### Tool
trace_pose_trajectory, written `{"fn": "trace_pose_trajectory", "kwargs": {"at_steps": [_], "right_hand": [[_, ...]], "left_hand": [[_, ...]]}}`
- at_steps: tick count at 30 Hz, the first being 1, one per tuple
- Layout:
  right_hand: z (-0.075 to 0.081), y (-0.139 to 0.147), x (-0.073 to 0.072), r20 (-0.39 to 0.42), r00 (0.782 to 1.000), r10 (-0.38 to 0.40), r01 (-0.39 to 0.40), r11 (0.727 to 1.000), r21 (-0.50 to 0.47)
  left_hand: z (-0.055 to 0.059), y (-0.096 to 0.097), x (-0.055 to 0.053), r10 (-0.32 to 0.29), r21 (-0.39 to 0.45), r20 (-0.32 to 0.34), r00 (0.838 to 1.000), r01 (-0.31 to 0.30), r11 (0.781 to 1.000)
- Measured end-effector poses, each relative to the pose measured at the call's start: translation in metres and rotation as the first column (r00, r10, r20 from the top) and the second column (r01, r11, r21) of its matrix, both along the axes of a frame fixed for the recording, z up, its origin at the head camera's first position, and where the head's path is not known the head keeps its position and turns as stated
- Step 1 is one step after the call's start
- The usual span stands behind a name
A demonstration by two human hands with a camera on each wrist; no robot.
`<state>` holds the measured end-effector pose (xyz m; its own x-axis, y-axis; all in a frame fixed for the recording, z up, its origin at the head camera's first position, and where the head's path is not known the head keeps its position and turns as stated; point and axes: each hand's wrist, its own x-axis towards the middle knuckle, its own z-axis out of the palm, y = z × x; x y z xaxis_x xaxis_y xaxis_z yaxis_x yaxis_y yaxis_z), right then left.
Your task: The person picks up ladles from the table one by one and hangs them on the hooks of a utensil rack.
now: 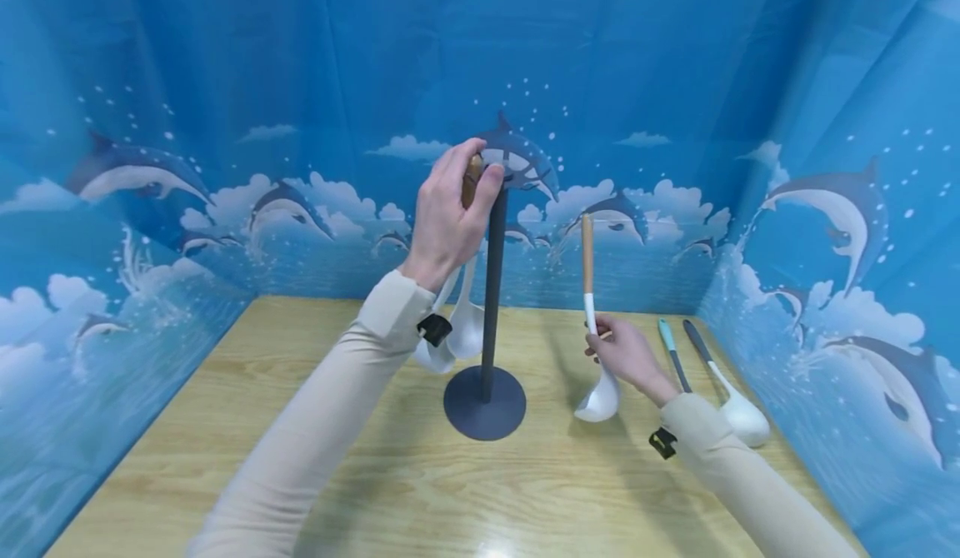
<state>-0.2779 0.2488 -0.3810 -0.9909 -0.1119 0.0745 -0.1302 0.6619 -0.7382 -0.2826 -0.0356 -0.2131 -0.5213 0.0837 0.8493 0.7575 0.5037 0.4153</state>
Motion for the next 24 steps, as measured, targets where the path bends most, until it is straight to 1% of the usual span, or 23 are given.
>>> {"fn": "trace_pose_trajectory", "kwargs": {"at_steps": [3,9,11,16,20,24], "right_hand": [[0.006,-0.009,0.002,-0.059,0.998,0.010,-0.011,1.000,-0.012],[0.016,-0.022,0.006,-0.151,0.988,0.029,-0.041,0.996,-0.077],[0.021,-0.026,0.007,-0.188,0.982,0.031,-0.047,0.996,-0.082],[0.032,-0.037,0.010,-0.279,0.959,0.041,-0.063,0.996,-0.070],[0.039,-0.046,0.014,-0.314,0.947,0.065,-0.091,0.993,-0.070],[0.042,-0.051,0.017,-0.331,0.939,0.090,-0.115,0.992,-0.057]], "left_hand": [[0.001,-0.001,0.000,0.007,-0.002,0.003,1.000,-0.007,1.000],[0.001,-0.002,-0.001,-0.025,0.012,0.001,1.000,0.025,1.000],[0.001,-0.002,-0.001,-0.028,0.015,-0.001,1.000,0.028,0.999],[0.003,0.001,-0.001,0.003,0.007,-0.006,1.000,-0.003,1.000],[0.004,0.001,0.000,0.007,0.016,-0.020,1.000,-0.007,1.000],[0.004,0.001,0.000,-0.007,0.039,-0.031,0.999,0.009,0.999]]}}
